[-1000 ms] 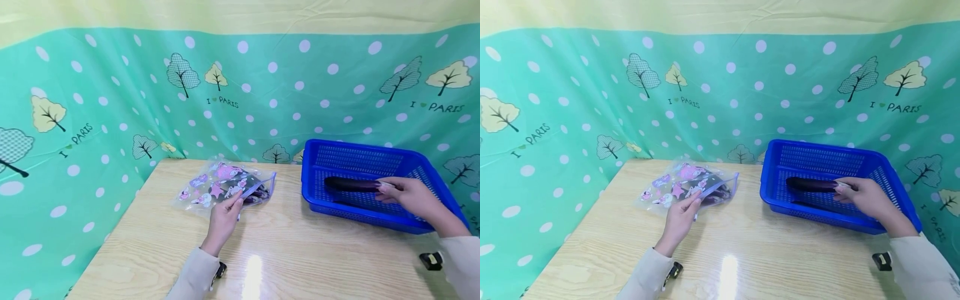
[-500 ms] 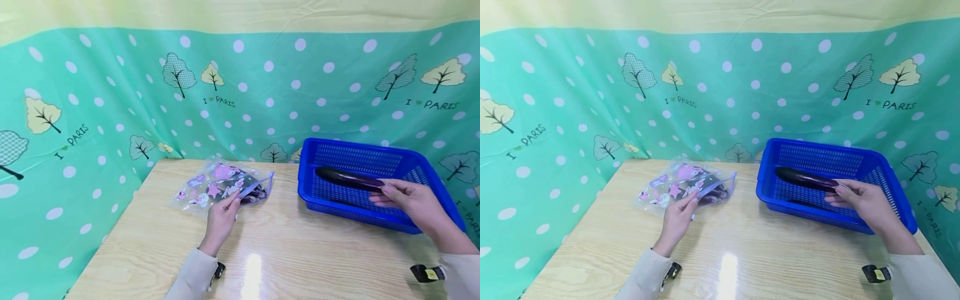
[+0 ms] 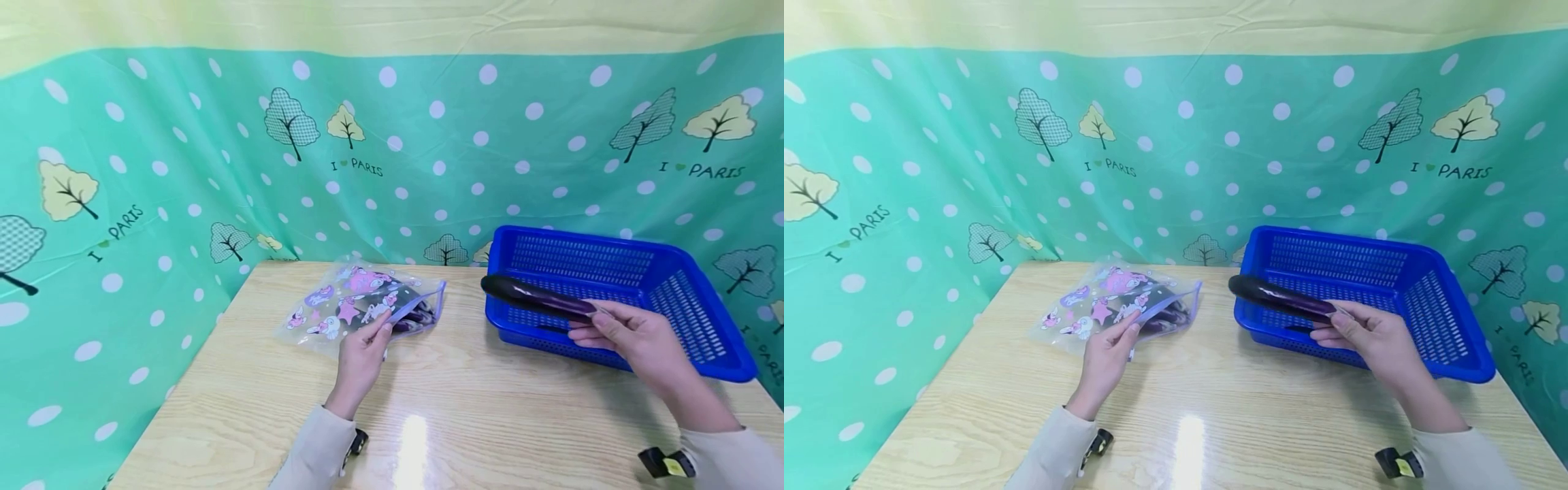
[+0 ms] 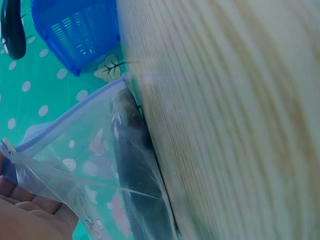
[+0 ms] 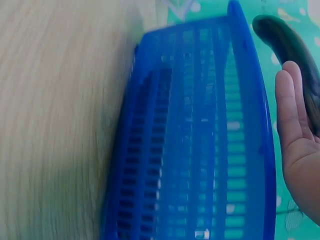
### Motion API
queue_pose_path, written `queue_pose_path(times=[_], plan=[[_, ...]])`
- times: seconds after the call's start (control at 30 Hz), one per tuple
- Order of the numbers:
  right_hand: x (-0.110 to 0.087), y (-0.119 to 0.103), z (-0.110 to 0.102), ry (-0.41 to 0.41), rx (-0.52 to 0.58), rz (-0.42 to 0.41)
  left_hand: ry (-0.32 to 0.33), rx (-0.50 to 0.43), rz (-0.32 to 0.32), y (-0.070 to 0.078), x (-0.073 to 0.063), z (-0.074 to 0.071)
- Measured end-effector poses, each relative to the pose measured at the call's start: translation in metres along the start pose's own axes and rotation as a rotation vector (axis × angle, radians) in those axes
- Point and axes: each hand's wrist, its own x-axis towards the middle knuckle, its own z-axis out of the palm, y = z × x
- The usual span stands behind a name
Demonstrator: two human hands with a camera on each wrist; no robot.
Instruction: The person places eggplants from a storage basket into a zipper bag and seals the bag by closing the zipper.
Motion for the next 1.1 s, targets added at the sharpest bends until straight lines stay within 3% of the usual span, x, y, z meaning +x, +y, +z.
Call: queue_pose_path(times=[0.13,0.43,0.63,0.9,1.1], plan=[[0.002,0.001,0.018,-0.034,0.072,-0.033,-0.001,-0.002,-0.01,0.001,0.0,0.0],[0.008,0.002,0.059,-0.049,0.122,-0.092,-0.004,-0.008,-0.012,0.002,0.0,-0.001],[0.007,0.01,0.087,-0.061,0.045,-0.068,0.005,0.006,-0.004,0.003,0.0,-0.001],[0.012,0.021,0.118,-0.096,0.053,-0.05,0.015,-0.012,-0.002,0.003,0.0,0.0],[0.019,0.025,0.14,-0.099,0.05,0.019,0.029,-0.021,0.014,0.003,-0.002,0.002]])
